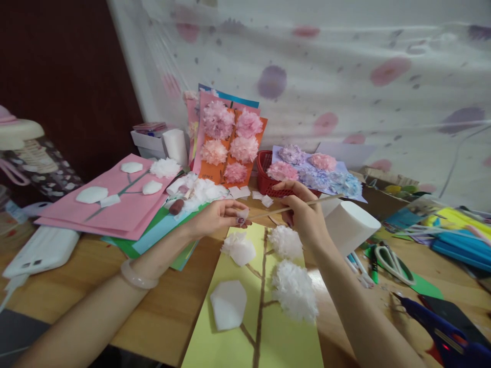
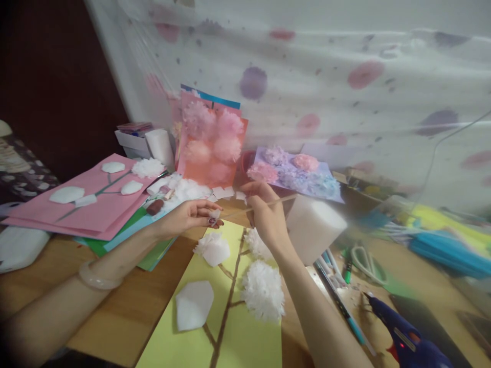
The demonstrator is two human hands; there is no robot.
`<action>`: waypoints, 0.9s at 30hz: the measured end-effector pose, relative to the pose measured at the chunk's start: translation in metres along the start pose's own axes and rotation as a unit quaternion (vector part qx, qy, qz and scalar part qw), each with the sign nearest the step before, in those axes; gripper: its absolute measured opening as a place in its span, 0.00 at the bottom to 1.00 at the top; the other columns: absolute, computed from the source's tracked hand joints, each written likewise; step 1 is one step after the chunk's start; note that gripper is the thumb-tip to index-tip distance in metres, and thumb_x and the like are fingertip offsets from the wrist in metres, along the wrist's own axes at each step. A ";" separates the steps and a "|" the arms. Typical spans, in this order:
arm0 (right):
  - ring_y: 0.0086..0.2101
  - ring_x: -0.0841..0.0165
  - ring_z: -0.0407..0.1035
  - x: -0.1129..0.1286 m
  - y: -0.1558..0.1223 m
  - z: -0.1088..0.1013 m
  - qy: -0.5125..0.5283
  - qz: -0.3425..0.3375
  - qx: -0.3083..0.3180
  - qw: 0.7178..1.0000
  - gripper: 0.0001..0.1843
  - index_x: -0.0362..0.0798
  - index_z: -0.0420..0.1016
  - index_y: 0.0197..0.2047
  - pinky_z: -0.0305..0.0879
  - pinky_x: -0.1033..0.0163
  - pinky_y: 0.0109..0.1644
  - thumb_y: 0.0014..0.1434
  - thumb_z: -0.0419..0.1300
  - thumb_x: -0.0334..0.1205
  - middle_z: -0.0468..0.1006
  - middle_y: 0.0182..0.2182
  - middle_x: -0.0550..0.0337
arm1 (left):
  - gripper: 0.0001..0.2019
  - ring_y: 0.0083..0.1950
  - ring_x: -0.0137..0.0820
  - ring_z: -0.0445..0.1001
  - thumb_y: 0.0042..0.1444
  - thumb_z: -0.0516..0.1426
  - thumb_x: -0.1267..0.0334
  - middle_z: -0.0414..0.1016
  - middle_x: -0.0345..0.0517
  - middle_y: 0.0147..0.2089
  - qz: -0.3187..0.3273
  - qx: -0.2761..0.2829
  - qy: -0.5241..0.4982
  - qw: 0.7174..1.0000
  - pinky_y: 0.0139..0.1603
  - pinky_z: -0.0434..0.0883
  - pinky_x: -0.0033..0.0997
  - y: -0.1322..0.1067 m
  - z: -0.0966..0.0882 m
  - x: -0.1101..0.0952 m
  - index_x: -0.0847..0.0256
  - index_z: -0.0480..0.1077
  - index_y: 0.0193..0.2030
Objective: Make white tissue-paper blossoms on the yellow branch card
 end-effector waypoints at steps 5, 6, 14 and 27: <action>0.16 0.76 0.52 -0.001 0.003 -0.017 -0.013 -0.010 -0.054 0.998 0.09 0.50 0.73 0.34 0.43 0.68 0.18 0.47 0.56 0.35 0.61 0.16 0.71 | 0.19 0.44 0.38 0.82 0.49 0.69 0.63 0.83 0.50 0.38 0.014 0.001 0.000 1.000 0.53 0.72 0.41 0.000 0.000 -0.002 0.65 0.71 0.47; 0.16 0.76 0.52 -0.002 0.004 -0.018 -0.017 -0.008 -0.058 0.998 0.09 0.50 0.73 0.33 0.44 0.68 0.19 0.47 0.56 0.35 0.61 0.17 0.71 | 0.19 0.44 0.38 0.82 0.50 0.68 0.64 0.83 0.50 0.38 0.016 0.006 0.002 1.000 0.53 0.72 0.41 0.000 0.001 -0.003 0.65 0.71 0.47; 0.13 0.75 0.48 -0.010 0.004 -0.002 0.005 0.036 -0.004 0.999 0.09 0.49 0.72 0.33 0.42 0.69 0.17 0.46 0.57 0.36 0.56 0.10 0.73 | 0.19 0.44 0.37 0.82 0.51 0.67 0.65 0.83 0.49 0.38 0.004 0.020 0.009 1.000 0.52 0.73 0.40 0.000 0.004 0.001 0.65 0.71 0.48; 0.13 0.76 0.50 -0.010 0.008 -0.012 0.005 0.026 -0.031 0.999 0.09 0.48 0.74 0.32 0.43 0.69 0.17 0.45 0.56 0.36 0.60 0.12 0.71 | 0.20 0.44 0.37 0.81 0.52 0.66 0.63 0.83 0.51 0.40 0.013 0.045 0.056 0.997 0.47 0.72 0.36 -0.002 0.008 -0.001 0.65 0.70 0.51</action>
Point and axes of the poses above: each hand's wrist, its own y-axis towards the middle knuckle, its own z-axis out of the palm, x = y × z, the point moved 9 cm from there along y, towards the middle knuckle
